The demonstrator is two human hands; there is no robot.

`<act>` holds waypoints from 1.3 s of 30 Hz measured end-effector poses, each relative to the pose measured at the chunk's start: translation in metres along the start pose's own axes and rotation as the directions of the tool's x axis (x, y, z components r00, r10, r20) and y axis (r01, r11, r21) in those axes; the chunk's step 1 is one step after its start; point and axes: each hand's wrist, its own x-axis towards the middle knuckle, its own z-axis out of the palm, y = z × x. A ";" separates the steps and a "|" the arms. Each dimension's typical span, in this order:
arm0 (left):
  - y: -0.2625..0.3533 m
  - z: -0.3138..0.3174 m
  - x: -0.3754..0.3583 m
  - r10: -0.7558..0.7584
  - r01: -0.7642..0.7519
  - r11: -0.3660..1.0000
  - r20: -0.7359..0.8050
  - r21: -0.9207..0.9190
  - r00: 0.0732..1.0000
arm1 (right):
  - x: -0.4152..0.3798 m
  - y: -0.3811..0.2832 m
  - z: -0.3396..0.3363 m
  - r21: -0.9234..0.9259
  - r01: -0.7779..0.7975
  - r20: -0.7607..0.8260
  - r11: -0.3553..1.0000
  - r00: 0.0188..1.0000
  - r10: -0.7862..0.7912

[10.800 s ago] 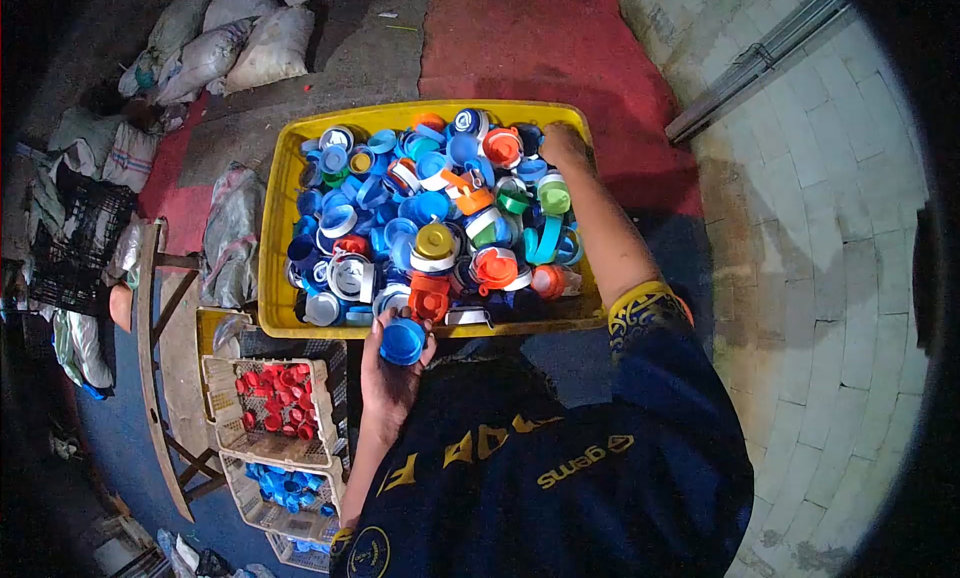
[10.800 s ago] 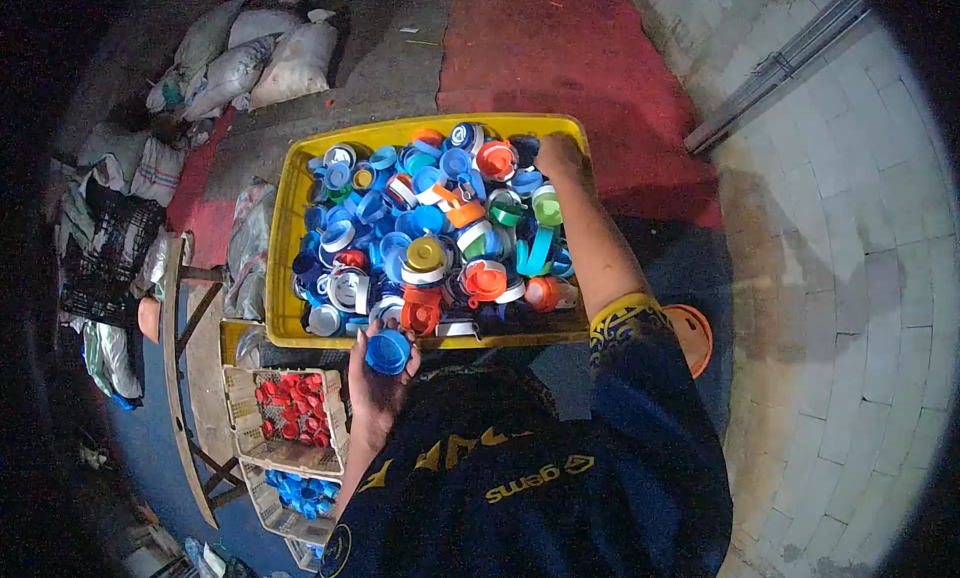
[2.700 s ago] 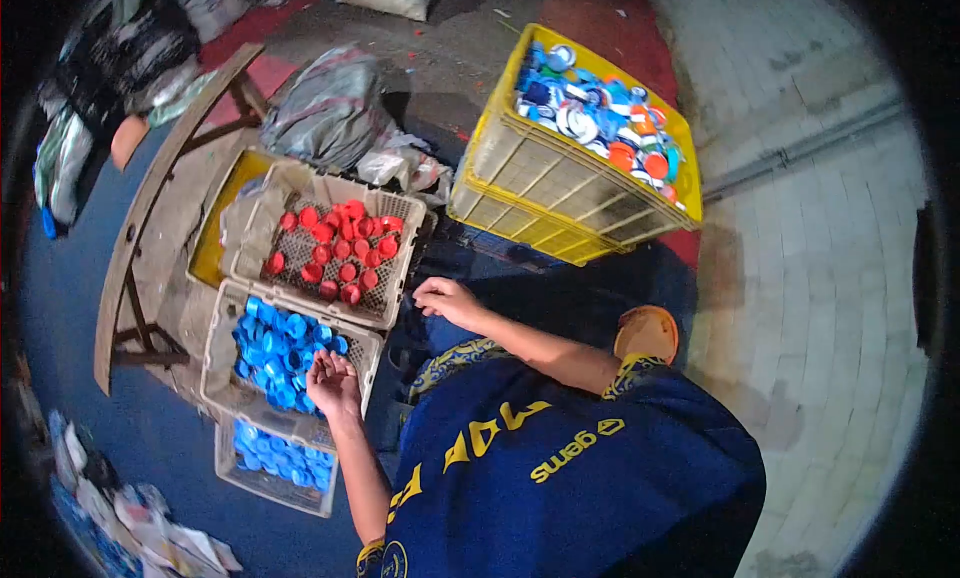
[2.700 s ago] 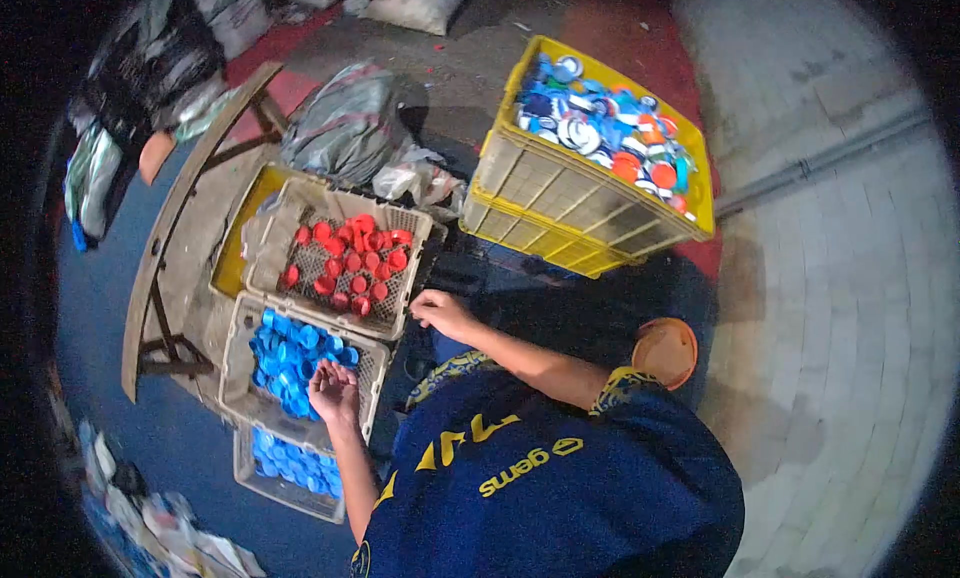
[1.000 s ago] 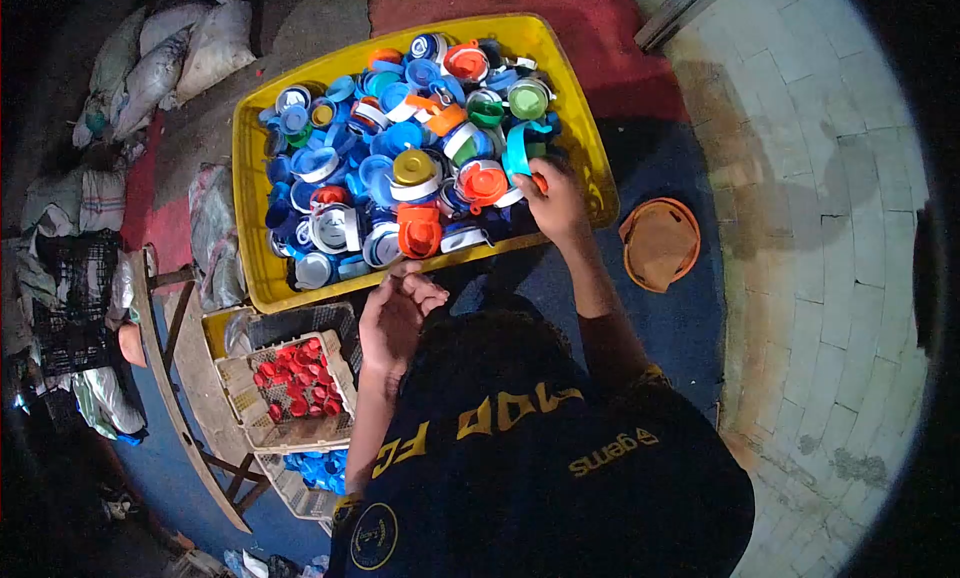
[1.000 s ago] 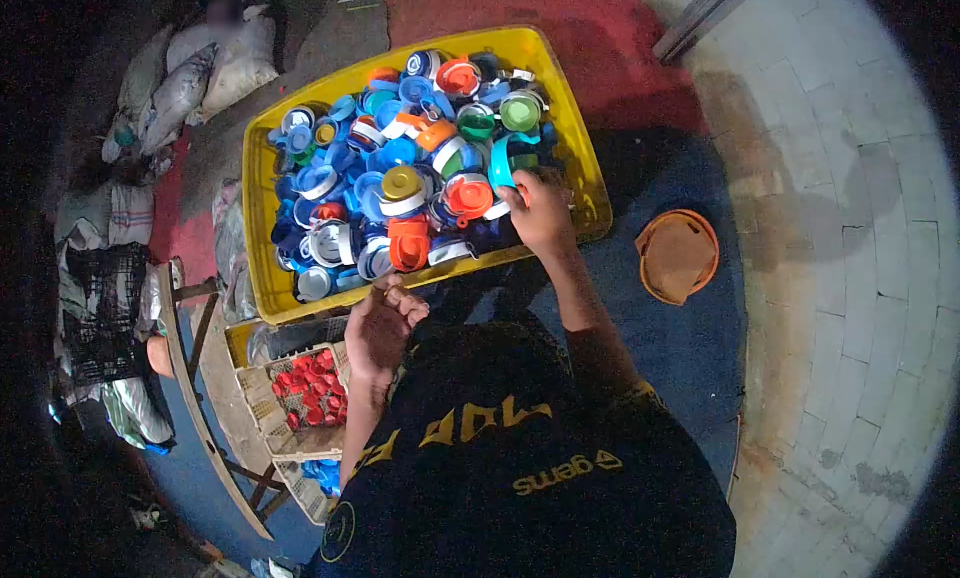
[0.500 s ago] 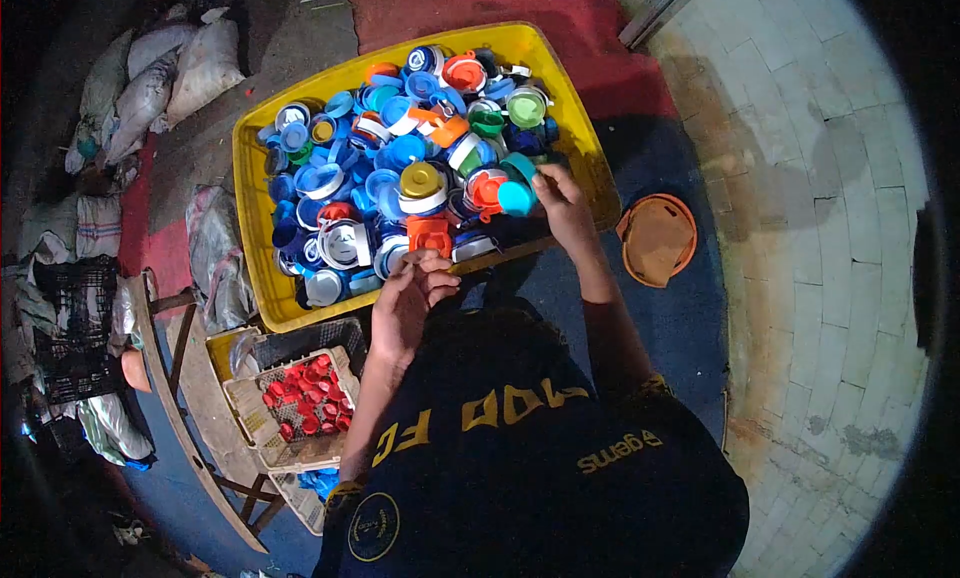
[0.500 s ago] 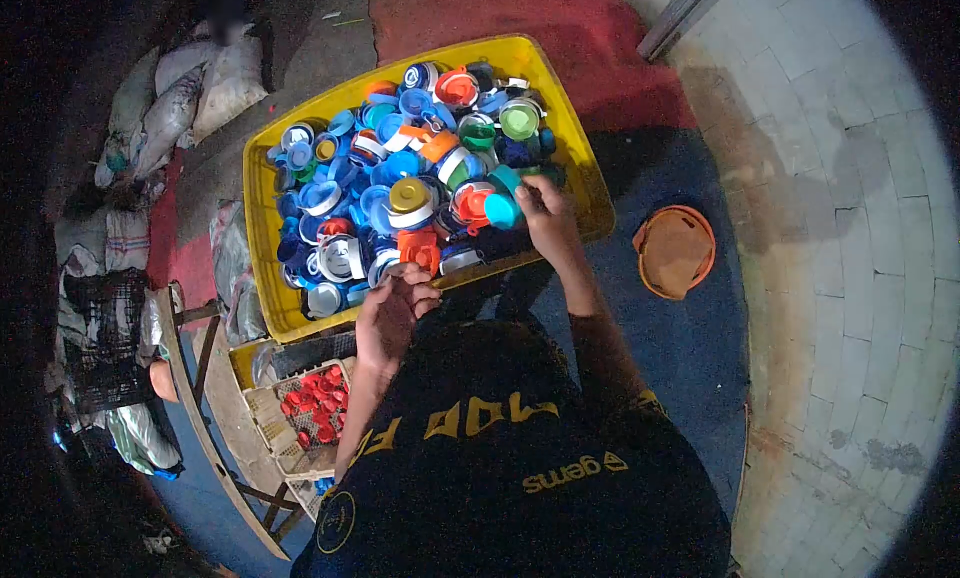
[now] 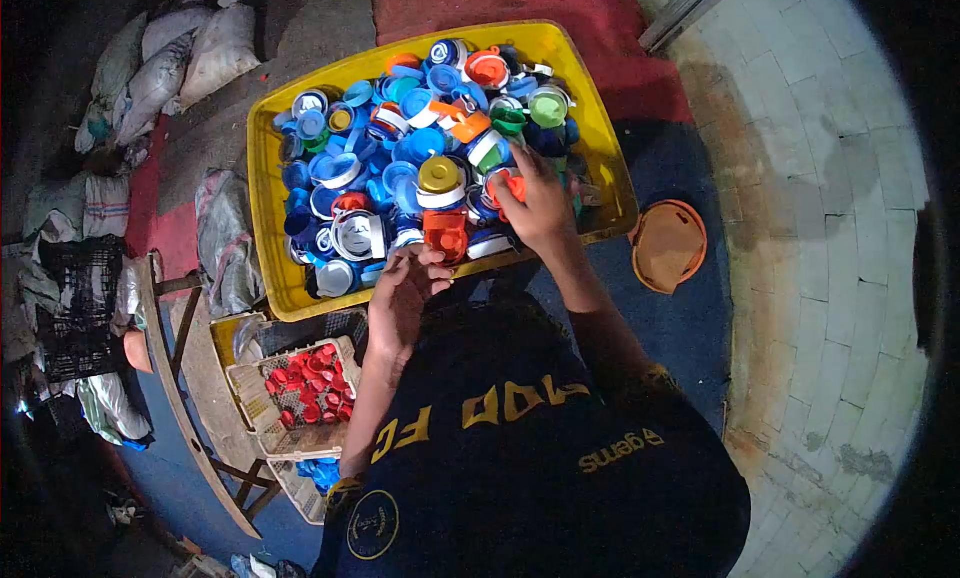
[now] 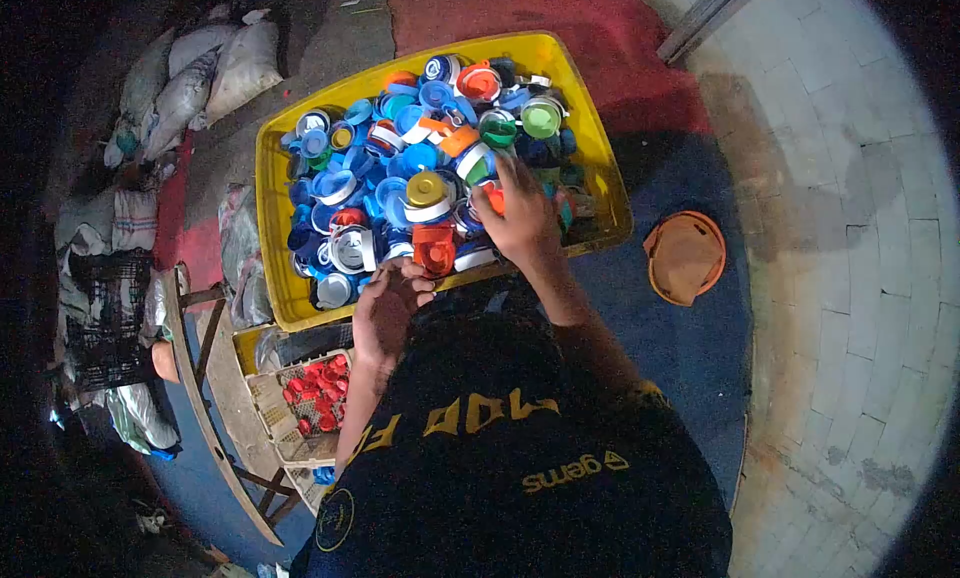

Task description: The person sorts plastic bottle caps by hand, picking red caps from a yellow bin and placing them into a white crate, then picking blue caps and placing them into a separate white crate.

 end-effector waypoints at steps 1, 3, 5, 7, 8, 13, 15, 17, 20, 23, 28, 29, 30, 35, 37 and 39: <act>0.000 0.000 0.000 0.004 -0.004 1.000 0.005 0.006 1.000 | 0.004 -0.010 0.010 -0.099 -0.120 0.057 0.988 0.990 0.126; 0.000 0.000 -0.001 -0.004 0.004 1.000 0.020 -0.001 1.000 | 0.013 -0.018 0.025 -0.224 -0.233 0.118 0.946 0.957 0.264; 0.000 -0.001 -0.002 -0.005 0.005 1.000 0.019 -0.007 1.000 | 0.015 -0.013 0.034 -0.257 -0.223 0.186 0.940 0.943 0.275; -0.001 -0.002 -0.002 -0.003 0.003 1.000 0.008 -0.014 1.000 | 0.019 -0.024 0.023 -0.283 -0.200 0.283 0.938 0.917 0.281; -0.001 -0.003 -0.002 0.009 -0.010 1.000 -0.004 -0.027 1.000 | 0.009 -0.002 0.045 -0.201 -0.011 0.093 0.979 0.995 0.030; -0.004 -0.010 0.001 0.093 -0.096 0.988 -0.030 -0.120 0.995 | 0.001 -0.065 0.036 -0.040 -0.069 0.198 0.997 0.977 0.076; -0.001 -0.009 0.000 0.124 -0.127 0.984 -0.036 -0.121 0.992 | -0.001 -0.069 0.056 0.036 0.053 0.069 0.998 0.996 -0.055; 0.001 -0.008 0.001 0.141 -0.146 0.982 -0.055 -0.120 0.989 | 0.003 -0.067 0.058 0.378 0.236 0.017 0.895 0.965 -0.261; 0.000 -0.003 0.003 0.125 -0.141 0.982 -0.127 -0.129 0.984 | -0.001 -0.065 0.060 0.519 0.302 -0.030 0.800 0.941 -0.336; -0.004 0.003 0.005 0.110 -0.124 0.983 -0.108 -0.136 0.988 | -0.007 -0.060 0.048 0.590 0.285 -0.034 0.755 0.943 -0.330; -0.008 -0.006 0.006 0.083 -0.090 0.984 -0.053 -0.153 0.995 | -0.012 -0.022 0.004 0.459 0.148 -0.133 0.876 0.986 -0.097; -0.007 -0.006 0.005 0.085 -0.094 0.983 -0.063 -0.156 0.994 | -0.015 -0.003 -0.002 0.362 0.056 -0.172 0.931 0.985 0.008; -0.006 -0.007 0.004 0.085 -0.096 0.983 -0.074 -0.157 0.994 | -0.012 0.012 -0.010 0.348 -0.128 -0.163 0.929 0.967 0.195; -0.003 -0.009 0.002 0.089 -0.104 0.975 -0.087 -0.197 0.992 | 0.035 0.104 -0.012 -0.009 -0.304 -0.249 0.953 0.923 0.293; -0.004 -0.012 0.005 0.089 -0.100 0.977 -0.067 -0.189 0.994 | 0.054 0.109 -0.012 -0.207 -0.443 -0.048 0.873 0.895 0.443; -0.004 -0.012 0.007 0.087 -0.098 0.979 -0.064 -0.179 0.994 | 0.064 0.119 -0.004 -0.311 -0.442 -0.022 0.841 0.888 0.459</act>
